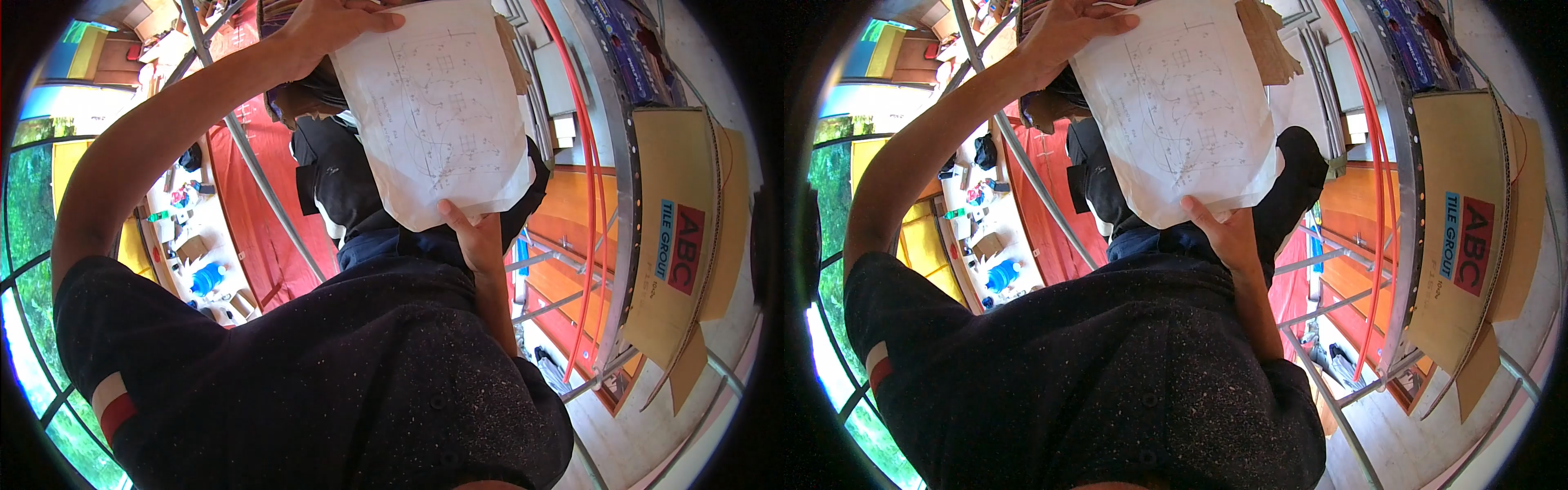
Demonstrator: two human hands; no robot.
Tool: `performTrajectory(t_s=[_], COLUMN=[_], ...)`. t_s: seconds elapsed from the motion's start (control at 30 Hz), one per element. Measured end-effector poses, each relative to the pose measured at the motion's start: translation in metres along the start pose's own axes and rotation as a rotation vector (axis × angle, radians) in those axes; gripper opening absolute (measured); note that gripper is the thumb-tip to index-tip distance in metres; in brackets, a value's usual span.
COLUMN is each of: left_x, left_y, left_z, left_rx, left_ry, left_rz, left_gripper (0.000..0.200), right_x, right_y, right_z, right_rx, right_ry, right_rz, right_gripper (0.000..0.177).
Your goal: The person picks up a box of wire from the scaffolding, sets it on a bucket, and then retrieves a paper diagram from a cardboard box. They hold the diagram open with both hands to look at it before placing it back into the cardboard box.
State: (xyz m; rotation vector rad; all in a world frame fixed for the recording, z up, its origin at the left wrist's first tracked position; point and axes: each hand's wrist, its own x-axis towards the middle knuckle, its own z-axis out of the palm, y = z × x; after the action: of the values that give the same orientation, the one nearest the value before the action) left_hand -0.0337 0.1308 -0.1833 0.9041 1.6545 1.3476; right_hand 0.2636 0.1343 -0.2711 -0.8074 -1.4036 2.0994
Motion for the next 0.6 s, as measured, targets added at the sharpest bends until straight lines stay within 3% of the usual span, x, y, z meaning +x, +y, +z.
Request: performTrajectory(t_s=[0.6], left_x=[-0.0004], left_y=[0.0015], left_z=[-0.0004], left_rx=[0.035], left_ry=[0.016], left_rz=[0.016], left_gripper=[0.028], right_x=[0.0016], right_y=[0.0008], right_z=[-0.0018], right_rx=[0.029], right_ry=[-0.006], right_rz=[0.008], right_gripper=[0.054])
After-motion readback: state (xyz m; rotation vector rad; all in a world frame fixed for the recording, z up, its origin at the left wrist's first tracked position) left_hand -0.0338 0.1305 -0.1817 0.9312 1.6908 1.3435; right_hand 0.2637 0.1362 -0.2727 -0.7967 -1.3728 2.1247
